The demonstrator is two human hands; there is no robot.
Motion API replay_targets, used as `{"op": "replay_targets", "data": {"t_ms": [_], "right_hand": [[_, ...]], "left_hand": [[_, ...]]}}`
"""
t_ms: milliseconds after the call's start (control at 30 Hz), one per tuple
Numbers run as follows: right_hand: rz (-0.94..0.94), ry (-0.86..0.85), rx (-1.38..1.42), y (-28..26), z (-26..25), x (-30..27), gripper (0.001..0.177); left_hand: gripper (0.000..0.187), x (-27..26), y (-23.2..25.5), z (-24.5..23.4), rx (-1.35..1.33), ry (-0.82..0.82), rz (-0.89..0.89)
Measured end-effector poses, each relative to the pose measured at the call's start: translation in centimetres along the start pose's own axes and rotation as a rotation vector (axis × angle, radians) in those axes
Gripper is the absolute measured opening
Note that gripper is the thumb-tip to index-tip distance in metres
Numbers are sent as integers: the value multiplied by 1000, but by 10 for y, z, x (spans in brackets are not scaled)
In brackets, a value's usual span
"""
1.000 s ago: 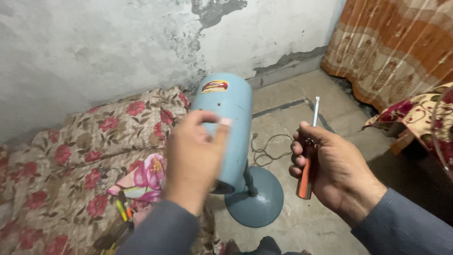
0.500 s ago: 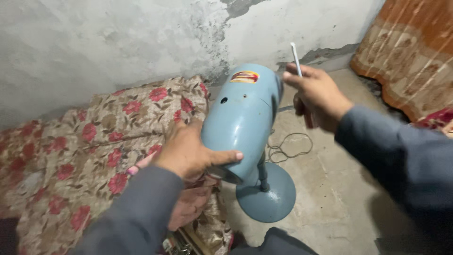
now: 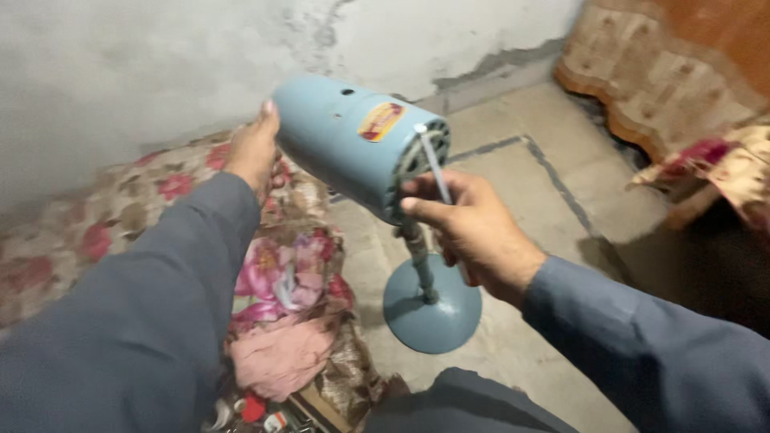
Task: The person uses a screwdriver to loosen and remove screws from the casing of a light blue electric fan. They rotate the fan head to access different screw locations and continue unscrewing throughout the clip.
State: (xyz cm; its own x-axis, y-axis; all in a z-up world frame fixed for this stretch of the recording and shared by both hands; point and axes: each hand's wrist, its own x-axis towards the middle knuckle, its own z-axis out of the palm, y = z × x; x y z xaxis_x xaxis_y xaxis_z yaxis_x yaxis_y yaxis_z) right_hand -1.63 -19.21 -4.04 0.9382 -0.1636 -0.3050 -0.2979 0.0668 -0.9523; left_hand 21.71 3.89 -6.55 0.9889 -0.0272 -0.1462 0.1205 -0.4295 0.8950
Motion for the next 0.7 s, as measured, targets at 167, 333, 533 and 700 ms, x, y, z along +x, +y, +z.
{"op": "replay_targets", "data": {"t_ms": [167, 333, 533, 700], "right_hand": [[-90, -83, 243, 3, 3, 6, 41], [-102, -148, 284, 14, 37, 4, 75], [-141, -276, 353, 14, 68, 5, 93], [-431, -445, 419, 13, 95, 11, 89]], "left_hand": [[110, 25, 32, 31, 266, -111, 291], [115, 43, 49, 41, 124, -353, 45], [116, 86, 78, 77, 52, -735, 50], [109, 60, 110, 126, 259, -858, 266]]}}
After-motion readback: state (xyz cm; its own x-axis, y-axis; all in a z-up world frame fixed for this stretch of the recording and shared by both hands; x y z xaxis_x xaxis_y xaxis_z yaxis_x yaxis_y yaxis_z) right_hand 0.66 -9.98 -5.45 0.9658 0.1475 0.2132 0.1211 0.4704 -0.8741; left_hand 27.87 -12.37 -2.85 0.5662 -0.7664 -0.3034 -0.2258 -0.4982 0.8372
